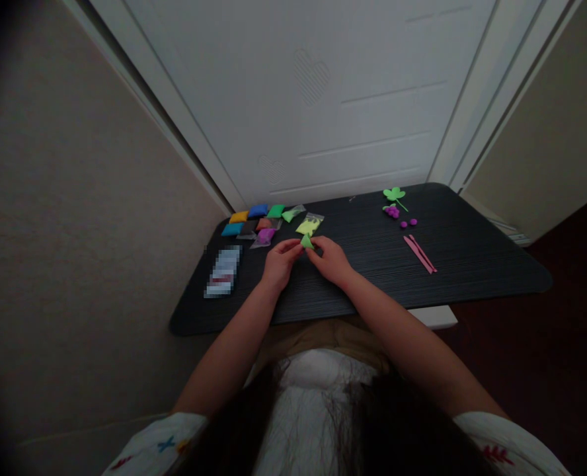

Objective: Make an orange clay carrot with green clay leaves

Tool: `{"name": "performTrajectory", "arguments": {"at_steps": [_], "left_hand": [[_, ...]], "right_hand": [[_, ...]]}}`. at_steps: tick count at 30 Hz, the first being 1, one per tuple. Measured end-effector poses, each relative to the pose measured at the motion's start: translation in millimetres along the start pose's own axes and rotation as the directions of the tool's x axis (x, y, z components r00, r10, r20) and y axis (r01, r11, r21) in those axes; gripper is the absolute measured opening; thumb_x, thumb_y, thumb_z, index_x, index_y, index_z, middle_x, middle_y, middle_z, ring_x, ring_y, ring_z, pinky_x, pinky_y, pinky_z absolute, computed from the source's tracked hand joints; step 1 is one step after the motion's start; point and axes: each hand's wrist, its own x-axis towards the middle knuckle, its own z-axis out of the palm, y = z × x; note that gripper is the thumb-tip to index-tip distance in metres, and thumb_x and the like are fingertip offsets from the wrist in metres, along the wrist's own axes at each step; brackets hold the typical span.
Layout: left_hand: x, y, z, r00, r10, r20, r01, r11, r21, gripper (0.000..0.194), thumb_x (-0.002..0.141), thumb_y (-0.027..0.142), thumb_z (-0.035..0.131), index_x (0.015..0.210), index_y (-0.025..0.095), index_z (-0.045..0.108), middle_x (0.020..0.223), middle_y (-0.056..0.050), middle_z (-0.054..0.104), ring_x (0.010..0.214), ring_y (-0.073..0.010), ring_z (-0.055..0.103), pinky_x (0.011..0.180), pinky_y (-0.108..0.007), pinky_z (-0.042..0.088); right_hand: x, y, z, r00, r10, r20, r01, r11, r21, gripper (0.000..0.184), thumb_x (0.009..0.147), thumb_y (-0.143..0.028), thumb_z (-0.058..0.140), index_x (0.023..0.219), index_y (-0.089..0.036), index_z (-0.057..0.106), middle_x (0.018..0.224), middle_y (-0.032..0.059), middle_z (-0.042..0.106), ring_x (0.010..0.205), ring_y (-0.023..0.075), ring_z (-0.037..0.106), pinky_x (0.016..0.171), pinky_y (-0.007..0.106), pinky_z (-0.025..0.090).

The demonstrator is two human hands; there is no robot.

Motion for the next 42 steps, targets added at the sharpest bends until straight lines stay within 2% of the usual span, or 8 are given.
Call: {"name": "performTrajectory", "arguments": {"at_steps": [6,11,18,31,36,42], "left_hand": [[-2.0,4.8,1.0,0.997,-0.083,0.007,0.083,0.989,-0.119,0.028,0.057,0.017,0.069,0.083,0.013,0.060,0.075,-0.003,0.063,0.070,-0.0100,0.059,0.076,-0.028,0.044],[-1.5,4.6,0.3,0.997,-0.076,-0.004,0.075,0.989,-0.127,0.027,0.056,0.016,0.069,0.082,0.014,0.059,0.072,-0.001,0.062,0.068,-0.0090,0.058,0.075,-0.027,0.044],[-1.6,2.3,0.7,1.000,-0.022,0.003,0.023,0.998,-0.063,0.033,0.053,0.019,0.072,0.083,0.015,0.060,0.078,-0.002,0.062,0.074,-0.0111,0.059,0.075,-0.028,0.045],[-3.5,1.6,1.5,0.999,-0.012,0.033,0.011,1.000,0.010,0.028,0.053,0.021,0.071,0.079,0.015,0.063,0.078,-0.002,0.064,0.074,-0.0123,0.058,0.081,-0.033,0.042],[-2.7,0.8,0.4,0.999,-0.011,0.053,0.008,0.999,0.053,0.025,0.055,0.023,0.069,0.079,0.015,0.065,0.079,-0.003,0.065,0.074,-0.0125,0.058,0.081,-0.031,0.042],[-1.7,0.2,0.1,0.999,0.002,0.055,-0.004,1.000,0.022,0.026,0.055,0.021,0.069,0.081,0.015,0.065,0.079,-0.002,0.065,0.075,-0.0122,0.059,0.083,-0.031,0.041]], "right_hand": [[-1.0,4.2,3.3,0.996,-0.090,-0.026,0.086,0.989,-0.118,0.019,0.078,-0.023,0.047,0.093,-0.017,0.058,0.092,0.0073,0.061,0.087,0.0184,0.053,0.080,0.032,0.040],[-1.7,1.6,2.1,0.994,-0.107,-0.024,0.104,0.990,-0.100,0.018,0.077,-0.023,0.048,0.092,-0.018,0.058,0.092,0.0069,0.060,0.088,0.0183,0.053,0.081,0.032,0.041],[0.3,0.8,1.0,0.999,-0.034,-0.027,0.033,0.999,-0.037,0.019,0.077,-0.032,0.051,0.086,-0.018,0.058,0.087,0.0059,0.061,0.084,0.0178,0.054,0.078,0.032,0.041],[-1.7,0.3,2.1,0.999,-0.001,-0.046,-0.005,0.992,-0.129,0.012,0.075,-0.030,0.052,0.076,-0.019,0.058,0.081,0.0047,0.060,0.079,0.0175,0.053,0.074,0.030,0.040],[-1.0,1.0,2.4,0.999,-0.011,-0.046,0.005,0.991,-0.132,0.012,0.076,-0.029,0.053,0.073,-0.019,0.057,0.079,0.0043,0.060,0.078,0.0169,0.053,0.073,0.029,0.040],[-0.2,-0.2,0.5,0.999,-0.009,-0.045,0.004,0.995,-0.104,0.011,0.076,-0.029,0.053,0.073,-0.019,0.058,0.081,0.0043,0.061,0.080,0.0173,0.053,0.074,0.030,0.040]]}}
